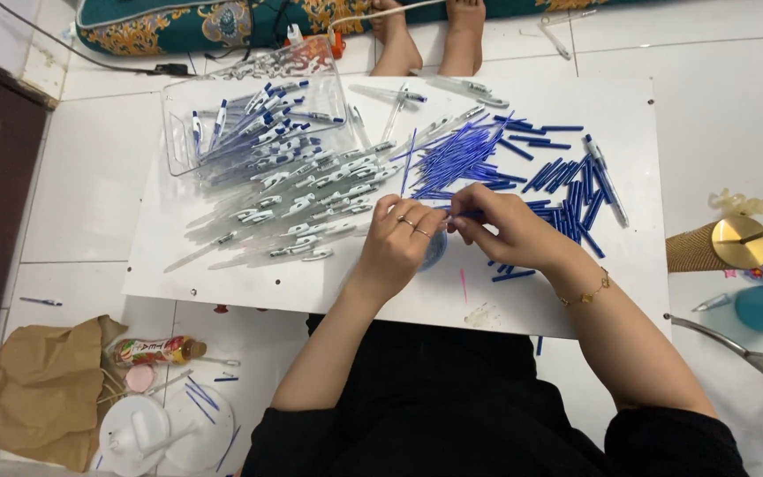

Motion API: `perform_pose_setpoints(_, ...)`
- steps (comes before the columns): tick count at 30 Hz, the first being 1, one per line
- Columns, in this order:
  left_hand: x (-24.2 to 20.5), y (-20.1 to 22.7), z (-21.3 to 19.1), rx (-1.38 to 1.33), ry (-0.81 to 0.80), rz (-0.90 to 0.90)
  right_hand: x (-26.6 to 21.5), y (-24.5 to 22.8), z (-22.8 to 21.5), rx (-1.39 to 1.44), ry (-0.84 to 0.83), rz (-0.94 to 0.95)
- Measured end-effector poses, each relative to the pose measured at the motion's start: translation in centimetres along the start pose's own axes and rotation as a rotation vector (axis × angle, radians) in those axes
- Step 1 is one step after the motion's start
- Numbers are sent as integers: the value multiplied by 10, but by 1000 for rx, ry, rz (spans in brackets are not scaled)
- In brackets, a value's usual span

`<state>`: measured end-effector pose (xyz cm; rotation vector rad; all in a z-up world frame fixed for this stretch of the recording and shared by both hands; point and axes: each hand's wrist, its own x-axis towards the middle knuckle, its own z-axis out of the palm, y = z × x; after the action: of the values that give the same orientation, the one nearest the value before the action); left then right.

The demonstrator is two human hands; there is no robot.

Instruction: A person is seen sitting on the floor, assembling pens by picking up blue ink refills and inserting them into white pen bodies on a low white table.

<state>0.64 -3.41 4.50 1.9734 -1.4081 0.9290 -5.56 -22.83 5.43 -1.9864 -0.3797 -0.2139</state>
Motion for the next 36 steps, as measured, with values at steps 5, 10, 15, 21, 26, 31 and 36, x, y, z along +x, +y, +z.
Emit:
perform_pose_setpoints(5,6,11,4,33,2,35,-8,15,4,35,-143,-22)
perform_pose_setpoints(10,6,13,5,68,4,58,-8,32,7,142,-248,-72)
perform_pose_setpoints(15,11,14,6,118,30,115,-8,25,9,97,-296,-99)
perform_pose_setpoints(21,8,-37,22,162,70,333,-4,35,14,160,-205,-36)
perform_pose_setpoints(26,27,-131,-25,471,10,469,7,22,-17,98,153,37)
perform_pose_setpoints(31,44,-189,-92,464,-76,-35,3,26,-28,206,394,342)
perform_pose_setpoints(36,-8,-252,-96,166,-284,-242,1,8,-17,-204,278,163)
